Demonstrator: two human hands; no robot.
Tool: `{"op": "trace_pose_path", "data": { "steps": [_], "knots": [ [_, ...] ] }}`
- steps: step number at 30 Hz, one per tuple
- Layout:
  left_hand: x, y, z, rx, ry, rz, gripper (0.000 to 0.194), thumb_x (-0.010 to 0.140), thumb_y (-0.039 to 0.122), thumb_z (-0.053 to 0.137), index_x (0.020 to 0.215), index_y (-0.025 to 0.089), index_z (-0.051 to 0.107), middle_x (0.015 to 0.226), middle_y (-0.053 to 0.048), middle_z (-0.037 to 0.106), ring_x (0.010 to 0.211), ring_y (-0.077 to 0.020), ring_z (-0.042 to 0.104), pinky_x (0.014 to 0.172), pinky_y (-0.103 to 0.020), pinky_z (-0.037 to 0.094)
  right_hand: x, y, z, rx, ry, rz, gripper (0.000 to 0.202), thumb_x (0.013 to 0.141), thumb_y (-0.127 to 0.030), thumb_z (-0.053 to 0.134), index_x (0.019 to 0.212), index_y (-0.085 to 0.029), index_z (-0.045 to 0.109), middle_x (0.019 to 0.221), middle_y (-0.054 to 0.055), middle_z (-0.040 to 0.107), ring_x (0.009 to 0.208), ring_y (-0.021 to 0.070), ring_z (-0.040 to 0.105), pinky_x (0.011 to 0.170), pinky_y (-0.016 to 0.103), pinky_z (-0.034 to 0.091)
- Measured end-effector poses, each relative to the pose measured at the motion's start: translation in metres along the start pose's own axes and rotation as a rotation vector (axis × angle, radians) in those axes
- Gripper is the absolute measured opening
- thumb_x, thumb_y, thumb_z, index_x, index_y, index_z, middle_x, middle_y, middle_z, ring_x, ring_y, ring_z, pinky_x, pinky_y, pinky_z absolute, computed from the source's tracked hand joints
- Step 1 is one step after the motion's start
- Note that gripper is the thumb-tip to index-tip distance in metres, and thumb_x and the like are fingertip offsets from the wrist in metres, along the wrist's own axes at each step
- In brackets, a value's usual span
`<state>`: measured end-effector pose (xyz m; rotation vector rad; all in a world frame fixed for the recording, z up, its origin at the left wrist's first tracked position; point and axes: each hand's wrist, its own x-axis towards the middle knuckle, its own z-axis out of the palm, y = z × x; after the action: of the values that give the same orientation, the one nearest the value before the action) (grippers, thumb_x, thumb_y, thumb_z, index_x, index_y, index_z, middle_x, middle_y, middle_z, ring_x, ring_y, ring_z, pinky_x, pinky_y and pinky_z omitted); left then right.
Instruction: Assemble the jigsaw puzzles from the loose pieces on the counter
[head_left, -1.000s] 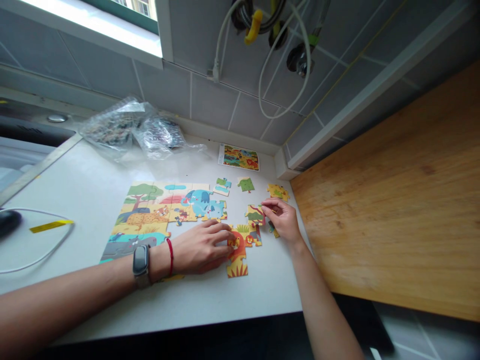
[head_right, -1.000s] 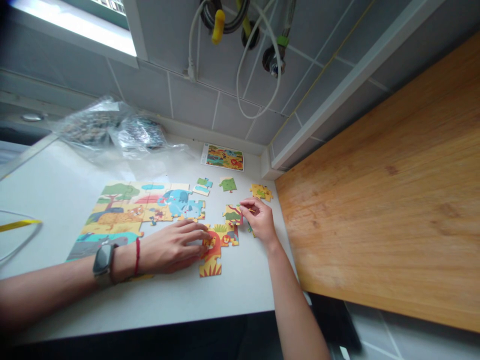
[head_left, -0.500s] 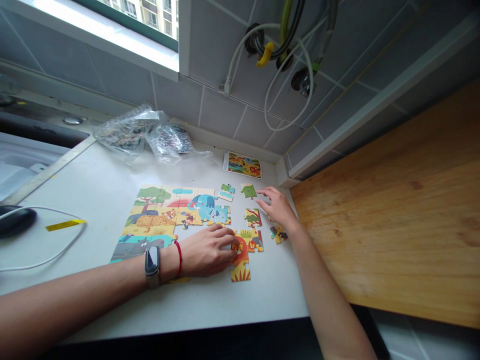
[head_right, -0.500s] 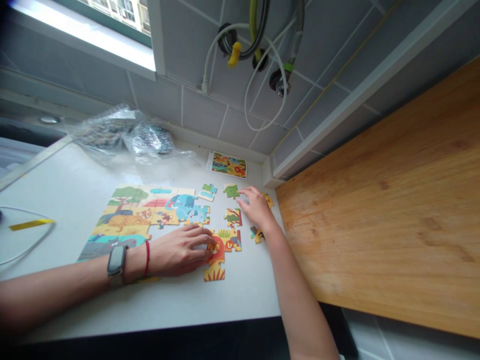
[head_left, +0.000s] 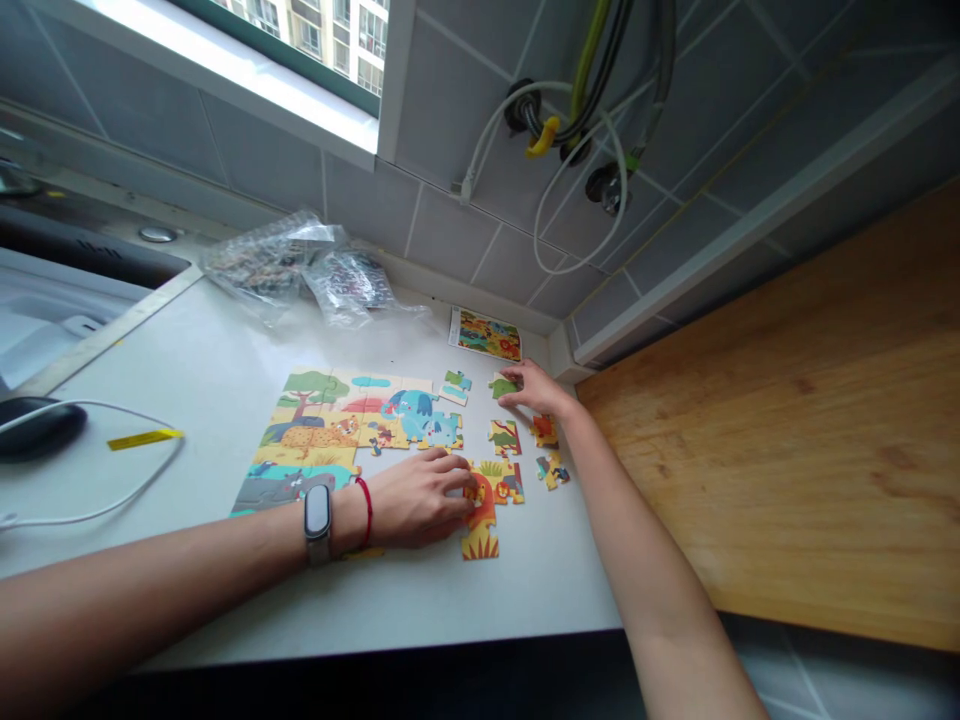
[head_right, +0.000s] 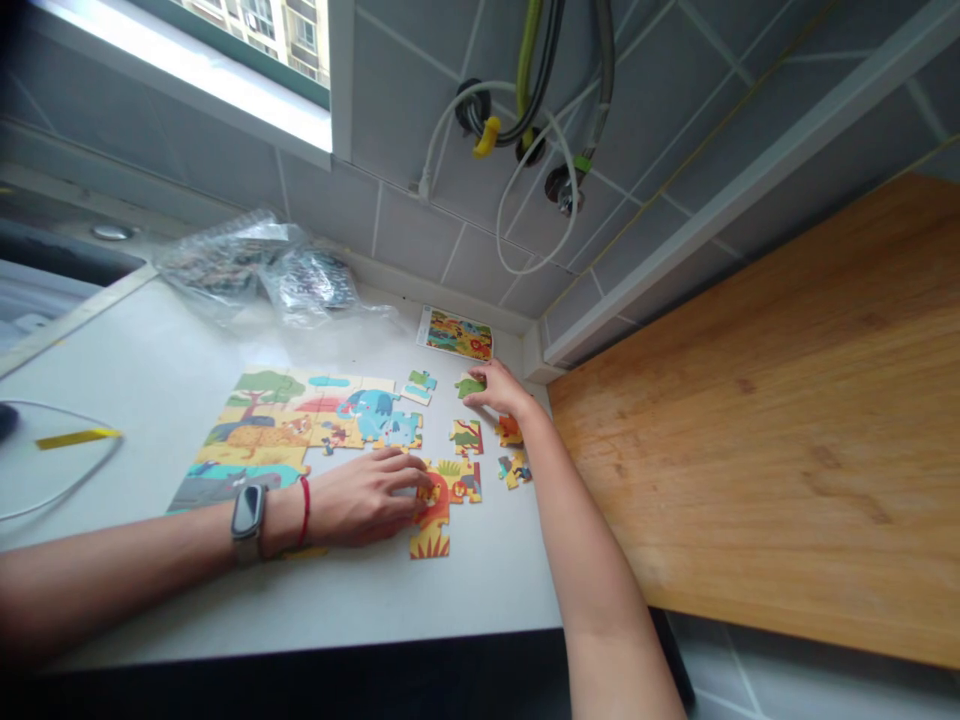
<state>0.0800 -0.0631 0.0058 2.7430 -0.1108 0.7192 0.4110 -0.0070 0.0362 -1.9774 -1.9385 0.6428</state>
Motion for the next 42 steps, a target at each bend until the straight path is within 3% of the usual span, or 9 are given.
{"op": "trace_pose_path", "data": {
  "steps": [5, 7, 11, 21, 25, 28, 32, 36, 42],
  "knots": [
    [-0.001, -0.001, 0.004, -0.01, 0.028, -0.002, 0.011, 0.102, 0.026, 0.063, 0.109, 0.022, 0.071, 0.119, -0.009, 0.072, 0.113, -0.027, 0.064, 0.094, -0.042, 0.046, -0.01, 0.002, -0.009, 0.149, -0.009, 0.01, 0.031, 0.079, -0.038, 0.085, 0.101, -0.019, 0.075, 0.1, 0.007, 0.076, 0.091, 0.022, 0.069, 0.086, 0.036, 0.057],
    [-0.002, -0.001, 0.005, -0.009, 0.023, -0.004, 0.011, 0.101, 0.027, 0.064, 0.108, 0.022, 0.071, 0.119, -0.01, 0.072, 0.113, -0.0272, 0.064, 0.093, -0.042, 0.046, -0.015, -0.001, -0.013, 0.206, -0.037, 0.011, 0.032, 0.085, -0.045, 0.077, 0.102, -0.019, 0.074, 0.097, 0.007, 0.077, 0.087, 0.0207, 0.07, 0.08, 0.034, 0.057],
    [-0.003, -0.002, 0.007, 0.001, 0.016, -0.009, 0.011, 0.102, 0.029, 0.063, 0.106, 0.022, 0.071, 0.118, -0.009, 0.072, 0.11, -0.0267, 0.064, 0.091, -0.041, 0.045, -0.022, -0.007, -0.011, 0.249, -0.105, 0.011, 0.036, 0.081, -0.05, 0.081, 0.097, -0.018, 0.076, 0.092, 0.007, 0.079, 0.083, 0.0215, 0.071, 0.075, 0.033, 0.058],
    [-0.002, -0.002, 0.005, 0.037, 0.019, -0.011, 0.011, 0.101, 0.03, 0.065, 0.102, 0.022, 0.072, 0.115, -0.009, 0.073, 0.104, -0.0259, 0.064, 0.086, -0.041, 0.046, -0.018, -0.013, 0.007, 0.115, -0.006, 0.011, 0.021, 0.081, -0.033, 0.083, 0.096, -0.018, 0.079, 0.099, 0.009, 0.078, 0.091, 0.0239, 0.073, 0.09, 0.04, 0.059],
    [-0.002, -0.002, 0.004, 0.046, 0.023, -0.009, 0.011, 0.101, 0.031, 0.065, 0.102, 0.023, 0.072, 0.112, -0.009, 0.073, 0.103, -0.0261, 0.064, 0.084, -0.04, 0.045, -0.029, -0.018, 0.006, 0.033, 0.108, 0.01, 0.032, 0.081, -0.037, 0.083, 0.107, -0.019, 0.079, 0.119, 0.014, 0.071, 0.107, 0.028, 0.071, 0.101, 0.047, 0.056],
    [-0.002, -0.002, 0.004, 0.033, 0.032, -0.011, 0.009, 0.1, 0.03, 0.067, 0.102, 0.023, 0.072, 0.111, -0.009, 0.073, 0.103, -0.0259, 0.064, 0.084, -0.039, 0.046, -0.049, -0.022, 0.009, -0.035, 0.116, -0.026, 0.041, 0.084, -0.045, 0.081, 0.117, -0.022, 0.078, 0.138, 0.015, 0.066, 0.128, 0.0321, 0.064, 0.116, 0.051, 0.047],
    [-0.002, -0.002, 0.004, 0.036, 0.037, -0.009, 0.01, 0.1, 0.031, 0.067, 0.101, 0.023, 0.072, 0.111, -0.009, 0.074, 0.101, -0.0253, 0.064, 0.084, -0.04, 0.045, -0.083, -0.023, 0.028, -0.226, 0.001, -0.043, 0.061, 0.103, -0.056, 0.055, 0.154, -0.023, 0.059, 0.171, 0.015, 0.042, 0.161, 0.0352, 0.033, 0.131, 0.056, 0.028],
    [-0.001, -0.002, 0.006, 0.041, 0.064, -0.008, 0.009, 0.098, 0.03, 0.069, 0.096, 0.021, 0.071, 0.108, -0.008, 0.073, 0.097, -0.0244, 0.063, 0.081, -0.04, 0.045, -0.112, -0.021, 0.053, -0.245, 0.013, -0.028, 0.071, 0.111, -0.06, 0.029, 0.172, -0.025, 0.024, 0.179, 0.01, 0.022, 0.168, 0.0319, 0.01, 0.133, 0.062, 0.017],
    [-0.001, -0.002, 0.007, 0.056, 0.044, -0.018, 0.013, 0.101, 0.032, 0.066, 0.095, 0.022, 0.071, 0.11, -0.009, 0.073, 0.099, -0.0245, 0.063, 0.082, -0.039, 0.044, -0.127, -0.025, 0.068, -0.219, -0.064, -0.03, 0.076, 0.11, -0.06, 0.036, 0.174, -0.024, 0.016, 0.18, 0.011, 0.014, 0.168, 0.0305, 0.009, 0.134, 0.059, 0.017]
  ]
}}
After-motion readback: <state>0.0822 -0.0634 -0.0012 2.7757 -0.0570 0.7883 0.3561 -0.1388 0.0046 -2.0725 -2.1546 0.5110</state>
